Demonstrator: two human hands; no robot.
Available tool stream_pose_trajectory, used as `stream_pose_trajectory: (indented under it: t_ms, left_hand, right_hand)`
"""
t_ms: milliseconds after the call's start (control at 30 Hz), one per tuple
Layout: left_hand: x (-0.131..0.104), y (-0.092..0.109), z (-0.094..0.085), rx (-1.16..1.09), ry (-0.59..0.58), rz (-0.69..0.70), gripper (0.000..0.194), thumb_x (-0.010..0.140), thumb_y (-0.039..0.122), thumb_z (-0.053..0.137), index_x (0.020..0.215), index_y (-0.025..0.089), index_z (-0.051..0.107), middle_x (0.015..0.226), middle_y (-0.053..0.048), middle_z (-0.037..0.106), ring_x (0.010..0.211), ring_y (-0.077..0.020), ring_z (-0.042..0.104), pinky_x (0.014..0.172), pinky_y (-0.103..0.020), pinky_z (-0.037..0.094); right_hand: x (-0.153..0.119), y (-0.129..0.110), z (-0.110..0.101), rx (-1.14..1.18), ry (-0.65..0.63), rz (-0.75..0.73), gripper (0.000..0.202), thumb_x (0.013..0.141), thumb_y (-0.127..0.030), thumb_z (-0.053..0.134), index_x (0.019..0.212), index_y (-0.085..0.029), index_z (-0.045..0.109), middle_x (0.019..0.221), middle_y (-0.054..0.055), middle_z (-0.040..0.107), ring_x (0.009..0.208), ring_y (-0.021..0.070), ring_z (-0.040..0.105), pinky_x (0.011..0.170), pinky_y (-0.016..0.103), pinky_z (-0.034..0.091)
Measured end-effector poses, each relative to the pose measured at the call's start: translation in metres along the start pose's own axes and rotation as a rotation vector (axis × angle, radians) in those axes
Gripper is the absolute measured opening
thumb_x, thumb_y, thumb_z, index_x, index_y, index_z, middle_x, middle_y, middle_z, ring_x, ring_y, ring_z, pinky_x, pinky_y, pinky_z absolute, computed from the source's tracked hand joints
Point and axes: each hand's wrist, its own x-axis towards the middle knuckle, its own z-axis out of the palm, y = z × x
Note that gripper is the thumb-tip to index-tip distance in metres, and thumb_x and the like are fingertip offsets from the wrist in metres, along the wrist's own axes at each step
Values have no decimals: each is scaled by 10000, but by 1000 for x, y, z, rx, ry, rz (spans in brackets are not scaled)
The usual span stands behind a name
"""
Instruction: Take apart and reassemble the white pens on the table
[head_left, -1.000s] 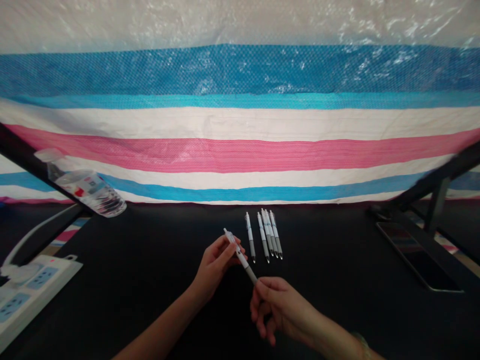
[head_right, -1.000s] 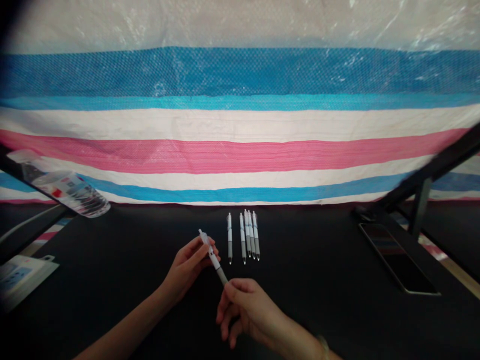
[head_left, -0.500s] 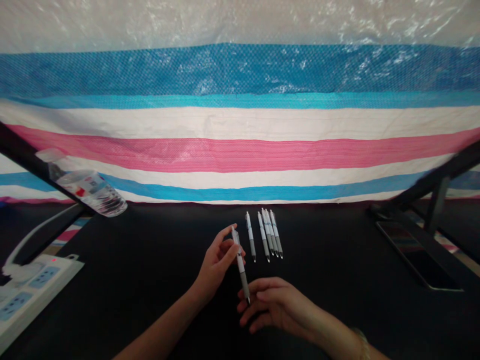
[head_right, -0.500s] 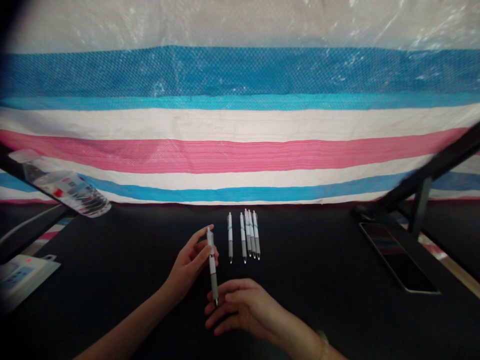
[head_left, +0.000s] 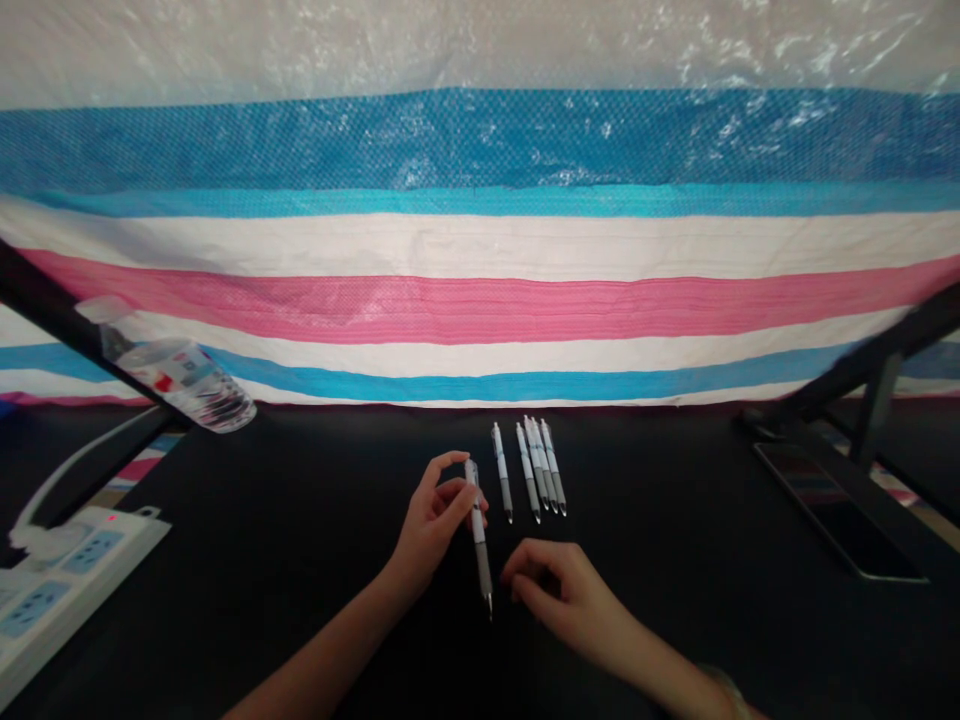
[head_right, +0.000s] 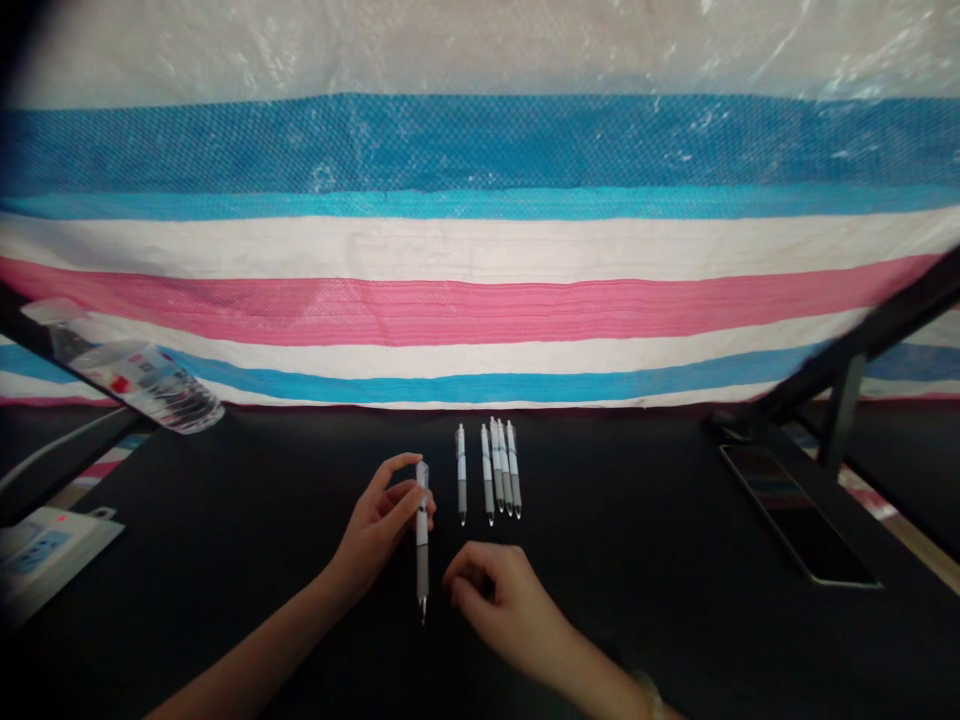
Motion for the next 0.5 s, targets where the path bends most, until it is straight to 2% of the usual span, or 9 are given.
stream_pose_trajectory:
  t_ms: [167, 500]
  left_hand:
    - [-2, 1, 1, 6, -1, 1, 487, 861, 366, 711, 1244, 217, 449, 741, 22, 668, 596, -126, 607, 567, -229, 467]
    - [-1, 3, 1, 31, -46, 22, 519, 861, 334, 713, 1260, 222, 401, 742, 24, 680, 606, -130, 626, 599, -246, 482]
  right_hand:
    - [2, 2, -1, -112, 48, -86, 165, 829, -122, 541, 816, -153, 702, 632, -21, 582, 576, 113, 497, 536, 216, 339]
    - [1, 0, -1, -101, 51, -77, 157, 834, -119, 540, 808, -146, 692, 622, -28, 559, 564, 114, 488, 526, 211, 323]
